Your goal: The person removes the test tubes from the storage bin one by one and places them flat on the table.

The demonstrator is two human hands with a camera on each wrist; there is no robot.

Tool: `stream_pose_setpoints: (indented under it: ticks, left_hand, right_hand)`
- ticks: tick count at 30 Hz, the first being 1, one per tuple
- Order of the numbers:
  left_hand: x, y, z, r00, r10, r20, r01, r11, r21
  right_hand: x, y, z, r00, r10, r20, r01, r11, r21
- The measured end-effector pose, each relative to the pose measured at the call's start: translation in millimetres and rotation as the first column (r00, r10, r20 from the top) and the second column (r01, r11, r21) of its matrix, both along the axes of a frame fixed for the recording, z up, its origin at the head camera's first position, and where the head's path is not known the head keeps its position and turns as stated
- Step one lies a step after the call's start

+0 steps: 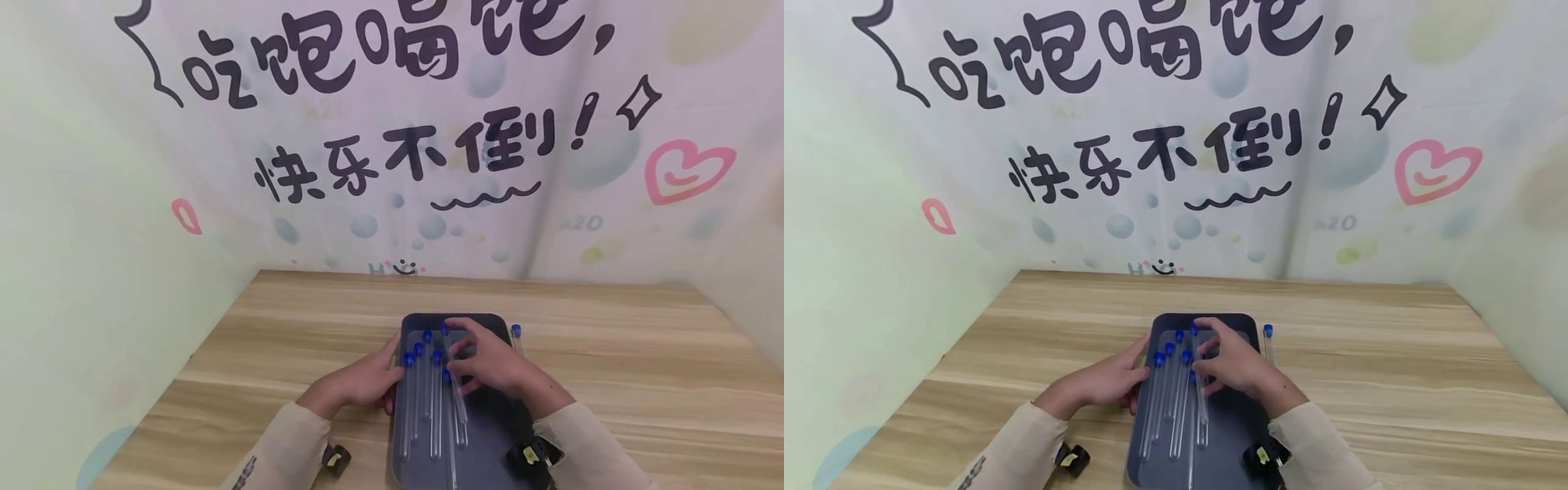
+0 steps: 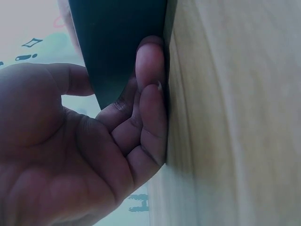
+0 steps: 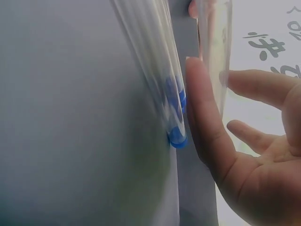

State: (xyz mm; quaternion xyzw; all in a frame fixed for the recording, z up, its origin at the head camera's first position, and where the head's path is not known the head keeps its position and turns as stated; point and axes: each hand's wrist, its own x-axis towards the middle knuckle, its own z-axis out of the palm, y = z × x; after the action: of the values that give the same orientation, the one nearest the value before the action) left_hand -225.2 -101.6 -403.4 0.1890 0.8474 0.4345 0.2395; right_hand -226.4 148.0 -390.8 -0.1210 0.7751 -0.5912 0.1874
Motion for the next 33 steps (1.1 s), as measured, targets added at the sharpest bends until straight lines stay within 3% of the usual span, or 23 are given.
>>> stream_pose_setpoints:
  ticks: [33]
  left_hand:
    - [-0.1,0.9,0.3,1.000,-0.006,-0.006,0.006,1.000,0.015]
  right_hand:
    - [-1.0,14.5,15.9,0.998,-0.031,-0.048,0.030,0.999,-0.020]
